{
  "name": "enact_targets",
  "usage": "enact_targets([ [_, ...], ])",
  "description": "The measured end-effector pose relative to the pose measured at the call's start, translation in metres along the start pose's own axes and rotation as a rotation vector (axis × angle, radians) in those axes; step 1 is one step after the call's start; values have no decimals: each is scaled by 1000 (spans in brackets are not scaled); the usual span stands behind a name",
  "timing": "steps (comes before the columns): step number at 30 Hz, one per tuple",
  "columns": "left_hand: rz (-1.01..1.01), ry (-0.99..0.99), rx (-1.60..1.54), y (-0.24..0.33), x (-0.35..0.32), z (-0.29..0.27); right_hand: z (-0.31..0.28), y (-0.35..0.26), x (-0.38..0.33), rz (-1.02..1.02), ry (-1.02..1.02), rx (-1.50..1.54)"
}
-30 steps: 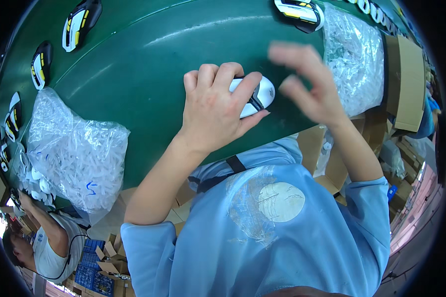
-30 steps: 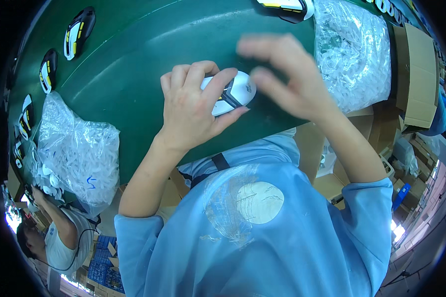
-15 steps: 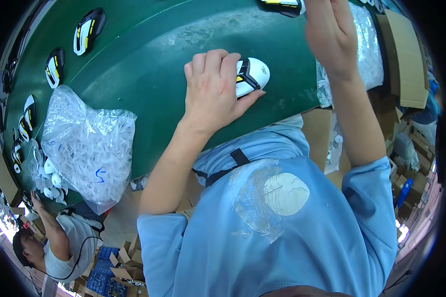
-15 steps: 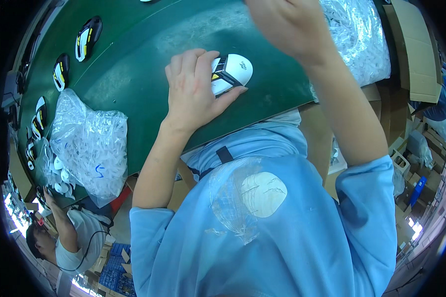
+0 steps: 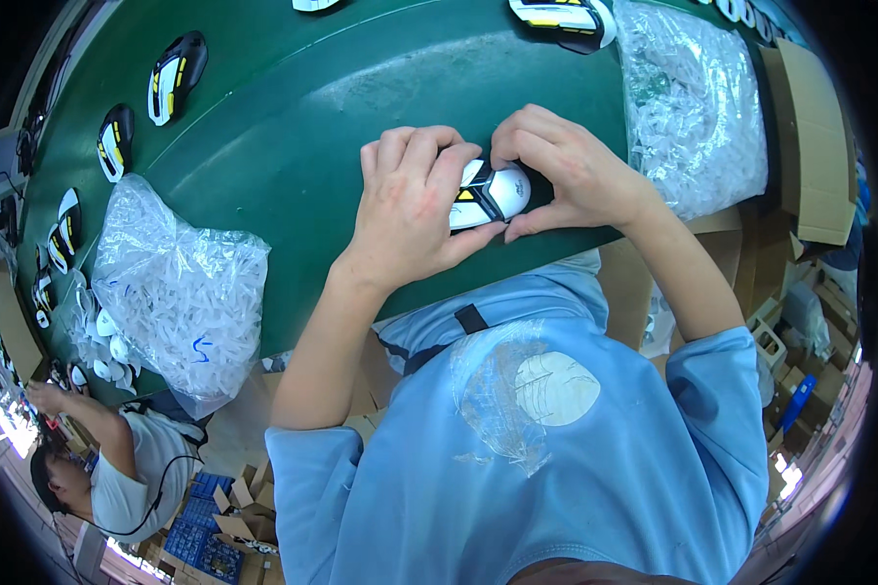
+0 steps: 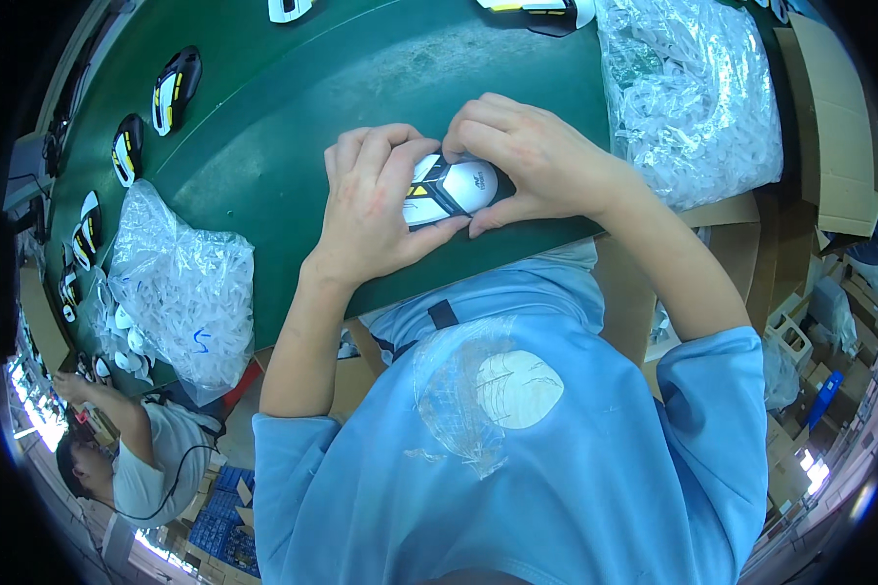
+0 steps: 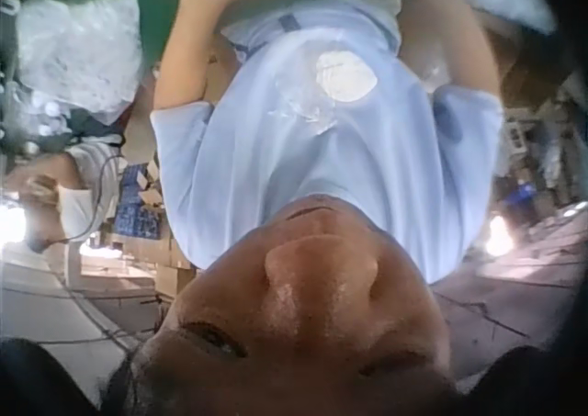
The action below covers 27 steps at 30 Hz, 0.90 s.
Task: The person assembles computer mouse components by attaching plastic casing pieces and small plastic parts to each mouse body by hand, then places the assembled units in a line on the conveyor table.
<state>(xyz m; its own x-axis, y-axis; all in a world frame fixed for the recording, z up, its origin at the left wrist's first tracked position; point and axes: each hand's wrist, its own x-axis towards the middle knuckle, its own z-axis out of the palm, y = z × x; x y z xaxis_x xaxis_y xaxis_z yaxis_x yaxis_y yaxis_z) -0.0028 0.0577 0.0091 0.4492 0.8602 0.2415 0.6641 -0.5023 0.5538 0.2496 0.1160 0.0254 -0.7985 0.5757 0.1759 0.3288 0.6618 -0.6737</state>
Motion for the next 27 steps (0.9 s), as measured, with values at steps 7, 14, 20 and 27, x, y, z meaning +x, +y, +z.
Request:
enact_targets([
  [7, 24, -66, -72, -5, 5, -13, 5, 8, -2, -110, 44, 30],
  [14, -8, -390, -162, -4, 30, -43, 1, -7, 9, -201, 37, 112],
  [20, 25, -532, -235, -10, 51, -52, 7, 13, 19, -408, 10, 80],
  [27, 12, -590, -261, -14, 55, -53, 14, 19, 37, -584, -22, 134],
])
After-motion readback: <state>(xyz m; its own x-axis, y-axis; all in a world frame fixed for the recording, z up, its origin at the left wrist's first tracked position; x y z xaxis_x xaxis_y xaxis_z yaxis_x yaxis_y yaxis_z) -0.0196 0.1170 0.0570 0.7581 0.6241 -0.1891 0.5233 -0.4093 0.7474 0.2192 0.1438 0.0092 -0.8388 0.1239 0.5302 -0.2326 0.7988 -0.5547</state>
